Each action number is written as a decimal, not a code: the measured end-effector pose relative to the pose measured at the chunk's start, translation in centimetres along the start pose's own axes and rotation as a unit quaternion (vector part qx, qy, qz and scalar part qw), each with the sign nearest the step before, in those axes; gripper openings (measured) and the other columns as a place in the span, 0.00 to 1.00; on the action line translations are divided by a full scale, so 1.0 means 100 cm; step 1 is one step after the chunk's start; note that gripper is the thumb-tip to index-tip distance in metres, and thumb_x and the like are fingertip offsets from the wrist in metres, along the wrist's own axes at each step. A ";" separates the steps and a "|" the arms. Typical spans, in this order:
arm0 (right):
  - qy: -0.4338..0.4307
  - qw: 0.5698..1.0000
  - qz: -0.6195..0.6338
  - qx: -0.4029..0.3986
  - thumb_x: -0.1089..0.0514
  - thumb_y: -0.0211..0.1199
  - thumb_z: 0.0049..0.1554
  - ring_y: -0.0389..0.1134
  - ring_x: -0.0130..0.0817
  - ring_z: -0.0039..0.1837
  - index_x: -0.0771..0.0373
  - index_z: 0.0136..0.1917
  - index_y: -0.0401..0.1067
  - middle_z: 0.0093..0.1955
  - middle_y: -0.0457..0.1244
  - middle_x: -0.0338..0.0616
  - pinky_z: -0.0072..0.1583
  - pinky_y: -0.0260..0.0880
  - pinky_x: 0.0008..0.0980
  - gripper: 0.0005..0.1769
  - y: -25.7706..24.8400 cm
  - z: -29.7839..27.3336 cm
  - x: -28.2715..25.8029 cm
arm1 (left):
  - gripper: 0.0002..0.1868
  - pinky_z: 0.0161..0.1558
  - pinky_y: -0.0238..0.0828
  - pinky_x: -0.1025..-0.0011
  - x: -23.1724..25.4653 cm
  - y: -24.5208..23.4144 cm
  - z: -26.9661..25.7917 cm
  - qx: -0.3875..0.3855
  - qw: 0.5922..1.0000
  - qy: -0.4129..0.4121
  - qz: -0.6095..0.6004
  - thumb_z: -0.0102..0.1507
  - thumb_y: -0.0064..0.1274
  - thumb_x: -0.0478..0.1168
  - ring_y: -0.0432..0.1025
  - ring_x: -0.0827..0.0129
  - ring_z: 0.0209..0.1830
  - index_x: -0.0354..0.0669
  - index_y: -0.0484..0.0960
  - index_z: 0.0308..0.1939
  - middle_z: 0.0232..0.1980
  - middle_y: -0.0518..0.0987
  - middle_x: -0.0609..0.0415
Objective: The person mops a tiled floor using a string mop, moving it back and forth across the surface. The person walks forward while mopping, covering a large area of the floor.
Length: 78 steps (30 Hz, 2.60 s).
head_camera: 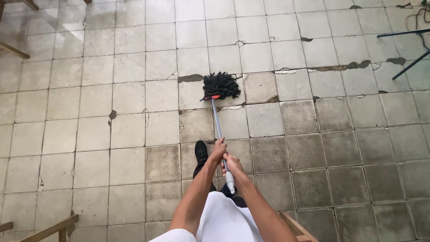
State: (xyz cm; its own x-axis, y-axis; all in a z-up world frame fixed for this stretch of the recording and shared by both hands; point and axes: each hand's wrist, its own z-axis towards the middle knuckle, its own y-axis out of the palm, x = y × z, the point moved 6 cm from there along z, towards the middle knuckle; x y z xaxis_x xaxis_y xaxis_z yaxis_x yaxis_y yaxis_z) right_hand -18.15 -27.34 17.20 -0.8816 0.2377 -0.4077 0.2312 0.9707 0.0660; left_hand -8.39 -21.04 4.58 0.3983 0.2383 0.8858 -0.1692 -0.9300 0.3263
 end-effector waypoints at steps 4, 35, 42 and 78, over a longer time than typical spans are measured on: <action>-0.005 1.000 0.000 0.002 0.45 0.49 0.64 0.64 0.32 0.26 0.44 0.79 0.55 0.34 0.63 0.43 0.26 0.72 0.35 0.31 0.014 0.028 -0.026 | 0.38 0.37 0.66 0.89 0.011 -0.014 0.033 0.019 0.998 -0.002 -0.067 0.57 0.51 0.24 0.64 0.82 0.35 0.31 0.67 0.73 0.42 0.75 0.52; -0.015 0.984 0.152 0.095 0.46 0.54 0.64 0.66 0.41 0.22 0.49 0.78 0.59 0.32 0.67 0.56 0.22 0.70 0.41 0.30 0.200 0.111 -0.179 | 0.38 0.62 0.62 0.63 0.063 -0.175 0.219 -0.025 0.971 -0.107 0.211 0.60 0.42 0.34 0.60 0.52 0.62 0.45 0.64 0.77 0.70 0.55 0.38; -0.037 0.974 0.190 0.116 0.47 0.57 0.63 0.67 0.38 0.25 0.47 0.79 0.57 0.35 0.68 0.54 0.23 0.71 0.36 0.32 0.257 0.126 -0.141 | 0.37 0.77 0.45 0.53 0.070 -0.218 0.186 -0.039 0.968 -0.151 0.195 0.62 0.41 0.37 0.47 0.36 0.80 0.48 0.62 0.79 0.79 0.47 0.25; -0.069 0.876 0.400 0.261 0.48 0.49 0.64 0.65 0.37 0.27 0.58 0.75 0.60 0.34 0.64 0.53 0.25 0.70 0.35 0.28 0.681 0.161 -0.203 | 0.33 0.80 0.36 0.53 0.255 -0.562 0.226 -0.299 0.880 -0.224 0.292 0.64 0.48 0.41 0.40 0.42 0.82 0.52 0.66 0.76 0.81 0.49 0.31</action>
State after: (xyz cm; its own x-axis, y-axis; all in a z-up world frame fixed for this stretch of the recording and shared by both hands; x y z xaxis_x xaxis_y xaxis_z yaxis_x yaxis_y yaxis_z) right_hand 22.14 33.34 15.30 -0.3029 0.7928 -0.5290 0.9402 0.3392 -0.0300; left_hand 31.65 31.01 1.40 0.3786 -0.4912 0.7845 -0.8542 -0.5117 0.0919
